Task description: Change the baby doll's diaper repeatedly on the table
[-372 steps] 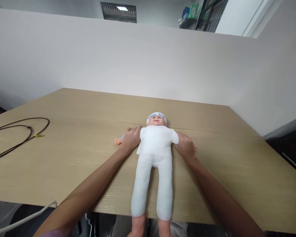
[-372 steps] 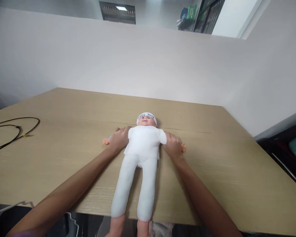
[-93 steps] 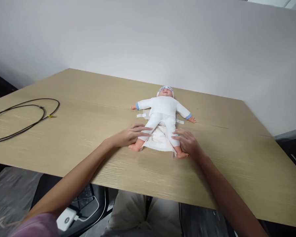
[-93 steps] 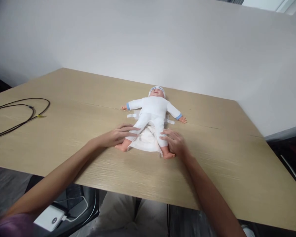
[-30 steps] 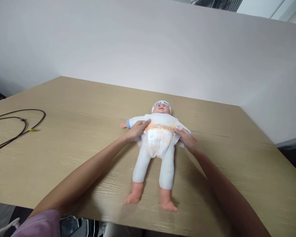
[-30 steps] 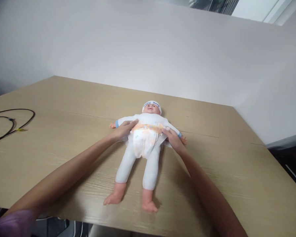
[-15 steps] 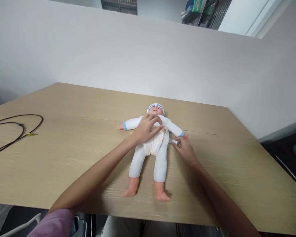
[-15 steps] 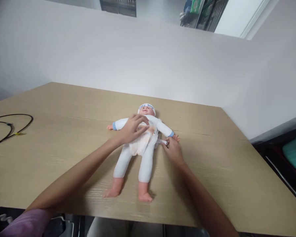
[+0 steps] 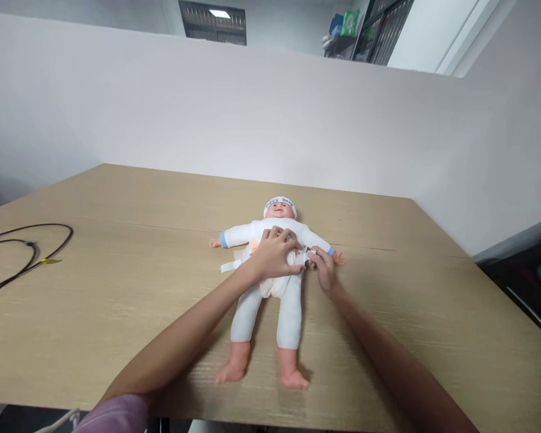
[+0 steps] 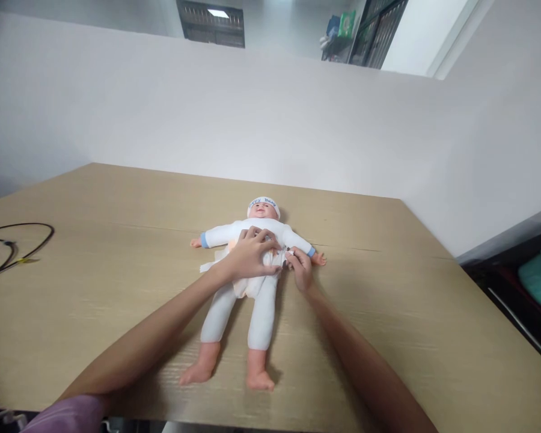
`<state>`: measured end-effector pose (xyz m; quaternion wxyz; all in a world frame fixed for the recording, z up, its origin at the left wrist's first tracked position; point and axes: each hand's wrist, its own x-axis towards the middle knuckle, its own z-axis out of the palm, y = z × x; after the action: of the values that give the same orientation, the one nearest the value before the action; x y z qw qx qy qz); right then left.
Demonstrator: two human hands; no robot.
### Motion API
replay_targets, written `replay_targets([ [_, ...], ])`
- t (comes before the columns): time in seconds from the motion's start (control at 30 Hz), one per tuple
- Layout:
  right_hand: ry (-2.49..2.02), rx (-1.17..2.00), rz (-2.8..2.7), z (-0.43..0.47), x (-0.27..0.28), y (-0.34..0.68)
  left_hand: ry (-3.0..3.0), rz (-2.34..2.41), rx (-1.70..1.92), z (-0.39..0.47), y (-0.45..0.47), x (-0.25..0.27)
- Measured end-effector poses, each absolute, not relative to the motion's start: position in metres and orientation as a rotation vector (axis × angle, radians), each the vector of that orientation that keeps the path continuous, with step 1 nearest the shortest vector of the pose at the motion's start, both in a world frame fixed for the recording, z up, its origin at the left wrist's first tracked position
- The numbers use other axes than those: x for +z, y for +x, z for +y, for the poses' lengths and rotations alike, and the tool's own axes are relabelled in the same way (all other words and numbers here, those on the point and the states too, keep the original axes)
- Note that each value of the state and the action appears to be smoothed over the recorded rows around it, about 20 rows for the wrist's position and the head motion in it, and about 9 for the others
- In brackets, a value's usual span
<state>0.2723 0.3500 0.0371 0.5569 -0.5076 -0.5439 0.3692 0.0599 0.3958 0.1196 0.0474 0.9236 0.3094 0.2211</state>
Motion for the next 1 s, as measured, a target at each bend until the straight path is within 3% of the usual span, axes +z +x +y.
replay_targets([
  [0.57, -0.957, 1.076, -1.230, 0.364, 0.028, 0.254, 2.534, 0.950, 0.778, 0.396, 0.055, 0.122],
  [1.0, -0.963, 1.047, -1.189, 0.365, 0.032, 0.251, 2.546, 0.941, 0.747, 0.399, 0.055, 0.119],
])
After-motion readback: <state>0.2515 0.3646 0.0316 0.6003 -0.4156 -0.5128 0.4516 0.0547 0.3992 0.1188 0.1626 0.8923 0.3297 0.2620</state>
